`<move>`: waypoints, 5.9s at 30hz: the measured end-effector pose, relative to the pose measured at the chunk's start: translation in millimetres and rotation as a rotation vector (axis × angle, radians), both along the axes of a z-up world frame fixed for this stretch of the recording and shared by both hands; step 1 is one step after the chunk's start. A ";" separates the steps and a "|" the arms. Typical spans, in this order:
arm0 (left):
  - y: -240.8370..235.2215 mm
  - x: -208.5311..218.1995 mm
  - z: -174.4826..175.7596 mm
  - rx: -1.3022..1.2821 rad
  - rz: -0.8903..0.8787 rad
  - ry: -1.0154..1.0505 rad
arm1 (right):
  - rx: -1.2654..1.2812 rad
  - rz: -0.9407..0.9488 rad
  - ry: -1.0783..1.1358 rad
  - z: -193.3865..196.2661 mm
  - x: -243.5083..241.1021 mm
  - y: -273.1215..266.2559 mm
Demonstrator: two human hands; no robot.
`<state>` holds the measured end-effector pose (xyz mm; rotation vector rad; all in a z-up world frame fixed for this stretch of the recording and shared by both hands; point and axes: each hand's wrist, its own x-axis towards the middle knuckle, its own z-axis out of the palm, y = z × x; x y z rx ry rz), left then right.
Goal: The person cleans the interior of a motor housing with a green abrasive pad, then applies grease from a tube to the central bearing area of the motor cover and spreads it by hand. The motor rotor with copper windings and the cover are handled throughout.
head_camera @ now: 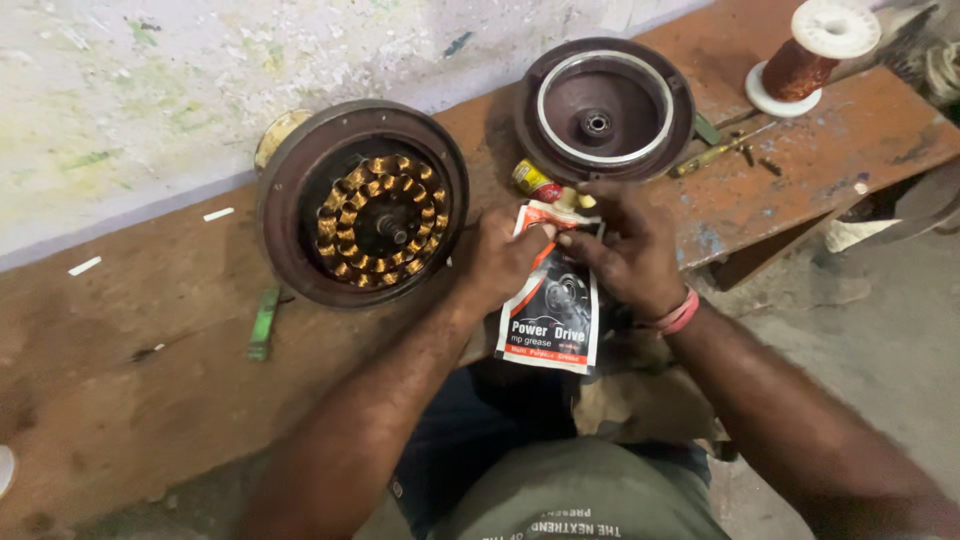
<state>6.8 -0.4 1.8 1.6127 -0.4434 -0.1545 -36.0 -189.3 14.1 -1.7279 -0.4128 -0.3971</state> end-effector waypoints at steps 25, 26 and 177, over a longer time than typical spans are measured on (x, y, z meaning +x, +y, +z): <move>10.2 -6.0 35.3 0.135 -0.054 -0.279 | -1.505 0.149 -0.164 35.9 137.2 -89.3; 10.4 -5.6 34.6 0.122 -0.064 -0.281 | -1.522 0.139 -0.171 35.5 136.8 -88.1; 121.8 -102.8 79.3 0.494 1.014 -0.395 | 0.044 0.069 0.219 25.9 48.1 101.3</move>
